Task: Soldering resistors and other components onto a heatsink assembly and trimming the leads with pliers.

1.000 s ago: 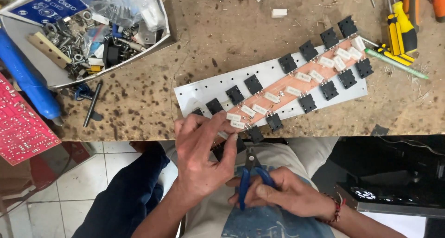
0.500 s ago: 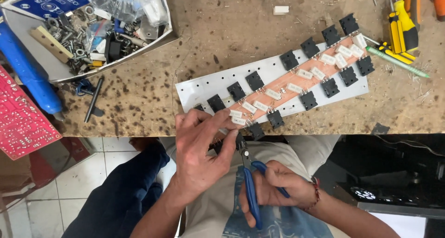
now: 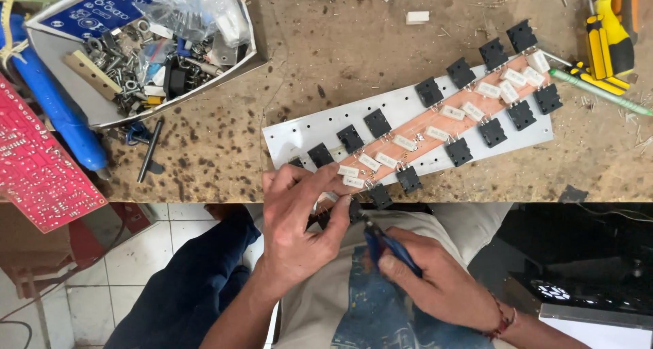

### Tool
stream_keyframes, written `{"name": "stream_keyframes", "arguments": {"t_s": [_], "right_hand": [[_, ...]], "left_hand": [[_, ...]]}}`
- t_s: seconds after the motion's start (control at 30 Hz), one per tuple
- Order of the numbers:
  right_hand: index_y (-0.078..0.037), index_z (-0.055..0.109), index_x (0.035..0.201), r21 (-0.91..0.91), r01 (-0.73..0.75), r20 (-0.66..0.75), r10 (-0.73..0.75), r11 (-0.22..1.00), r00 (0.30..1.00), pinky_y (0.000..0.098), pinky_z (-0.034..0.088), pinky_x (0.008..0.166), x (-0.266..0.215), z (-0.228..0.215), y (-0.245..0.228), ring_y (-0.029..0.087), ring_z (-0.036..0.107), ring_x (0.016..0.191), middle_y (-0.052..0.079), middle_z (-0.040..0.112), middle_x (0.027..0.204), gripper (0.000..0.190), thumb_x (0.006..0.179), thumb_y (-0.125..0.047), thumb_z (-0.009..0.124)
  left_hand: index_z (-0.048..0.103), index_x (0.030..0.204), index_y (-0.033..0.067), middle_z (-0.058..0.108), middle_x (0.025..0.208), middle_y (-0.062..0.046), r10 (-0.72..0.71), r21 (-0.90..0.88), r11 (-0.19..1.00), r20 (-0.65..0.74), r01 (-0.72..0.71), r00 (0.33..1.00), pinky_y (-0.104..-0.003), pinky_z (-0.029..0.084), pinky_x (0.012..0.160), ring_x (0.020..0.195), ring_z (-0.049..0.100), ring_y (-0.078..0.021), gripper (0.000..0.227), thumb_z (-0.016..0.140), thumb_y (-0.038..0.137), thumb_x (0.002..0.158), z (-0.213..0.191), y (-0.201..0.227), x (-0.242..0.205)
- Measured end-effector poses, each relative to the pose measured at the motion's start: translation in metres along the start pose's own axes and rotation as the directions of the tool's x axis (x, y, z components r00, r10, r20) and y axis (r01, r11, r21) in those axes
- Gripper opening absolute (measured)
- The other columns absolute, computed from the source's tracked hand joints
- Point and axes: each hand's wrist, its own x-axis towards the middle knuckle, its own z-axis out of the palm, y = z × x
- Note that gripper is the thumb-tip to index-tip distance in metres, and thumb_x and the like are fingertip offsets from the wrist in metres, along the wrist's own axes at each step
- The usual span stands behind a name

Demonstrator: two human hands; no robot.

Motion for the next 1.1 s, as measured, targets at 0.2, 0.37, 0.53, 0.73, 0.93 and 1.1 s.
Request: {"name": "stream_keyframes", "arguments": {"t_s": [0.2,0.37,0.53,0.73,0.93,1.1], "right_hand": [[-0.010,0.064,0.089,-0.125,-0.233,-0.209,0.204,0.964,0.956,0.0365,0.045,0.064,-0.004,0.013,0.006,0.023,0.059,0.067,0.005,0.060,0.085,0.038,0.106,-0.037,0.044],[-0.013,0.065,0.088,-0.083,-0.447,-0.239,0.418,0.891,0.877,0.0367,0.044,0.062,-0.008,0.015,-0.005,0.019,0.058,0.064,0.001,0.059,0.078,0.035,0.104,-0.040,0.049],[-0.016,0.065,0.093,-0.164,-0.514,-0.201,0.482,0.842,0.853,0.0383,0.046,0.068,-0.003,0.015,-0.014,0.022,0.063,0.073,0.001,0.064,0.084,0.036,0.103,-0.045,0.047],[-0.015,0.065,0.089,-0.136,-0.536,-0.187,0.509,0.833,0.840,0.0399,0.043,0.066,-0.003,0.015,-0.014,0.022,0.058,0.068,0.002,0.061,0.081,0.038,0.104,-0.045,0.047],[-0.016,0.065,0.087,-0.078,-0.569,-0.195,0.548,0.818,0.814,0.0421,0.041,0.064,-0.003,0.013,-0.016,0.024,0.057,0.066,0.003,0.063,0.079,0.034,0.103,-0.044,0.051],[-0.016,0.068,0.085,-0.048,-0.613,-0.193,0.594,0.789,0.780,0.0403,0.045,0.065,0.005,0.011,-0.032,0.022,0.063,0.068,0.002,0.067,0.077,0.037,0.101,-0.045,0.052]], "left_hand": [[0.062,0.118,0.0004,0.076,0.089,0.003,0.074,0.044,0.997,-0.084,-0.071,0.994,-0.039,0.034,0.081,0.081,0.057,-0.0201,0.029,0.070,0.005,0.090,0.008,0.002,0.002],[0.061,0.124,0.0001,0.078,0.090,0.000,0.097,0.035,0.995,-0.121,-0.093,0.988,-0.040,0.034,0.082,0.081,0.061,-0.0201,0.033,0.071,0.010,0.094,0.014,-0.004,-0.004],[0.061,0.123,-0.0024,0.078,0.092,-0.001,0.106,0.043,0.994,-0.103,-0.102,0.989,-0.041,0.034,0.081,0.081,0.061,-0.0228,0.031,0.069,0.013,0.097,0.011,-0.003,-0.003],[0.064,0.117,-0.0038,0.079,0.089,-0.001,0.122,0.074,0.991,-0.130,-0.113,0.984,-0.040,0.034,0.080,0.077,0.061,-0.0234,0.029,0.067,0.016,0.096,0.012,-0.004,-0.001],[0.066,0.113,-0.0043,0.079,0.086,-0.002,0.154,0.066,0.987,-0.131,-0.147,0.979,-0.040,0.033,0.078,0.076,0.063,-0.0221,0.025,0.068,0.011,0.092,0.012,-0.005,0.001],[0.064,0.117,-0.0026,0.080,0.090,-0.004,0.176,0.039,0.984,-0.139,-0.172,0.975,-0.044,0.034,0.079,0.078,0.065,-0.0239,0.030,0.070,0.012,0.092,0.016,-0.011,-0.007]]}}
